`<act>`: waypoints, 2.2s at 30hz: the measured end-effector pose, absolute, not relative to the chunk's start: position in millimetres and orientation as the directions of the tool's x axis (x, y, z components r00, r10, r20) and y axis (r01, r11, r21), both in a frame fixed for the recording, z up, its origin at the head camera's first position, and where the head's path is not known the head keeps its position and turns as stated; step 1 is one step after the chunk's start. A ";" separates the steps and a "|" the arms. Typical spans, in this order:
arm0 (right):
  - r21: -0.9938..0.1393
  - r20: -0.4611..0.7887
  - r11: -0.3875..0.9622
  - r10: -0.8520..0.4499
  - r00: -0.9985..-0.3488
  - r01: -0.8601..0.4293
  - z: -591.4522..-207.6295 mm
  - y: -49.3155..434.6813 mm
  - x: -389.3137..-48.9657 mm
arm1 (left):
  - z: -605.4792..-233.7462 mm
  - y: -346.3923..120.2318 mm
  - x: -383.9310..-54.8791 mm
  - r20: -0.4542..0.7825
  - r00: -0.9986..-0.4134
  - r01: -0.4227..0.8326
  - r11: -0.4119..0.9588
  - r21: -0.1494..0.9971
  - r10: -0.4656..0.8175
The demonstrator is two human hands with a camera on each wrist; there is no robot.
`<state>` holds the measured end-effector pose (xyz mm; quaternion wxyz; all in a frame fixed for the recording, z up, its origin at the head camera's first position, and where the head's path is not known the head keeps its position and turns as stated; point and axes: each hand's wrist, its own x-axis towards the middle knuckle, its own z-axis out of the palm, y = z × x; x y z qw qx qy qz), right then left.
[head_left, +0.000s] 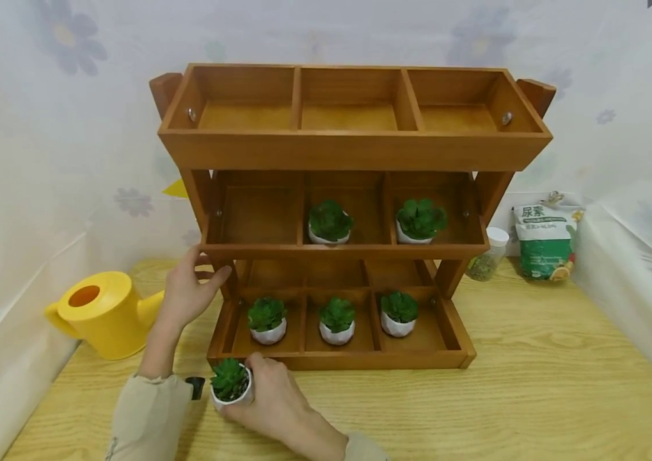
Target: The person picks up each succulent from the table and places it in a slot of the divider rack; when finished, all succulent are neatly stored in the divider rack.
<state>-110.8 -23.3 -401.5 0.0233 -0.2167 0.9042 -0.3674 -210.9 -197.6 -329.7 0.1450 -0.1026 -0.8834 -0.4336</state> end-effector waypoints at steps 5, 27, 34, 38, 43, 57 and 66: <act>-0.653 0.173 0.624 -0.428 -0.887 -0.429 -401.6 -23.5 -111.5 | -329.5 -198.6 -211.7 0.353 -0.934 0.315 0.602 0.734 0.059; -0.897 0.059 0.383 -0.392 -0.918 -0.221 -344.9 12.8 -125.7 | -327.5 -197.9 -211.3 0.336 -0.940 0.301 0.602 0.740 0.057; -0.884 0.122 0.368 -0.413 -0.903 -0.287 -286.7 35.6 -144.2 | -328.8 -199.1 -212.5 0.362 -0.930 0.323 0.596 0.735 0.058; -0.877 0.156 0.347 -0.450 -0.879 -0.333 -257.3 45.2 -154.8 | -328.7 -200.3 -211.2 0.343 -0.937 0.310 0.597 0.740 0.062; -0.847 0.152 0.394 -0.465 -0.872 -0.357 -225.7 50.8 -167.1 | -327.9 -200.3 -209.8 0.331 -0.941 0.305 0.593 0.745 0.067; -0.700 0.208 0.571 -0.411 -0.888 -0.428 -186.2 33.0 -207.0 | -330.7 -199.5 -211.5 0.354 -0.933 0.322 0.595 0.737 0.067; -0.486 0.298 0.694 -0.440 -0.847 -0.531 -185.4 8.4 -228.2 | -329.5 -199.5 -211.9 0.348 -0.934 0.323 0.593 0.737 0.077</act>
